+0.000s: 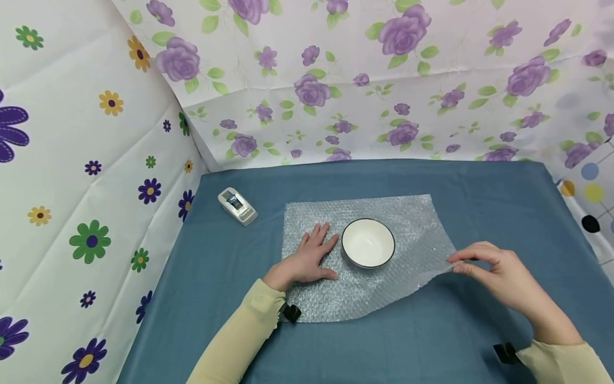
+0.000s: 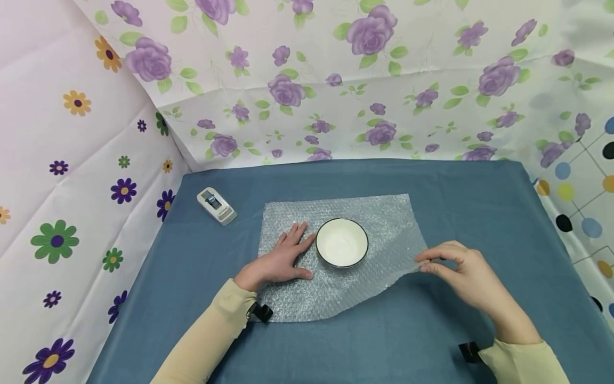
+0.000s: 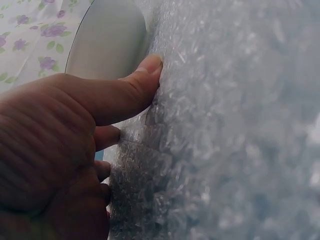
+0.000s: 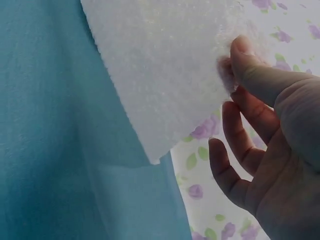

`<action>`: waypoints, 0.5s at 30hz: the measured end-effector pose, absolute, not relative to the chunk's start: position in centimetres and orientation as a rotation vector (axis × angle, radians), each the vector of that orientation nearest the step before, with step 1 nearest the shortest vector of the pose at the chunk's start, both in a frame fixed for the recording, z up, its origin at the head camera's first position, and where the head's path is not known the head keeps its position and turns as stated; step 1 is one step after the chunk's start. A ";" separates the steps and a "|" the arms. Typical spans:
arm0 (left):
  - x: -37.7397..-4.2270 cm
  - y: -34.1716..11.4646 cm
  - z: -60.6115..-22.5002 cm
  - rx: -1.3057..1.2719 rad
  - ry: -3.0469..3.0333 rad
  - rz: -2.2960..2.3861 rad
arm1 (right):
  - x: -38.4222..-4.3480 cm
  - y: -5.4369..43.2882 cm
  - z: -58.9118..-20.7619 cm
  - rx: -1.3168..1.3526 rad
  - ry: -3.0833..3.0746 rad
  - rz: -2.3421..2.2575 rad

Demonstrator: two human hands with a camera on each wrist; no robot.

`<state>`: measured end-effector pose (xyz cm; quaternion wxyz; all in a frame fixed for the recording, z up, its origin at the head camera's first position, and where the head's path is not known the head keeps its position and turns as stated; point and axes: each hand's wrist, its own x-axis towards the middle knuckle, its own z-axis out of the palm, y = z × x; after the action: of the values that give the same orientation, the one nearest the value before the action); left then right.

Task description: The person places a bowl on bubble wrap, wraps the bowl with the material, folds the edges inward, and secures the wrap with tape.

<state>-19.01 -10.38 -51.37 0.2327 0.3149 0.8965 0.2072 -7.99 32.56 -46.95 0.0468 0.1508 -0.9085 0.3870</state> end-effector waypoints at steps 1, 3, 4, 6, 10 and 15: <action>-19.0 -10.4 -51.4 0.868 2.464 0.574 | -8.1 32.5 -46.9 0.456 -2.771 1.181; -19.0 -10.4 -51.4 0.872 2.464 0.579 | -8.3 32.5 -46.7 0.457 -2.779 1.187; -19.0 -10.4 -51.4 0.873 2.463 0.581 | -8.4 32.5 -46.7 0.462 -2.782 1.189; -19.0 -10.4 -51.5 0.874 2.465 0.574 | -8.6 32.4 -46.5 0.470 -2.783 1.173; -19.0 -10.4 -51.5 0.872 2.468 0.563 | -8.8 32.2 -46.4 0.532 -2.718 1.165; -19.0 -10.4 -51.5 0.873 2.472 0.568 | -9.3 31.9 -46.2 0.610 -2.623 1.202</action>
<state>-19.02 -10.42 -51.45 0.2276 0.3168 0.8974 0.2063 -9.32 31.94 -46.17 0.0961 0.2058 -0.8854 0.4056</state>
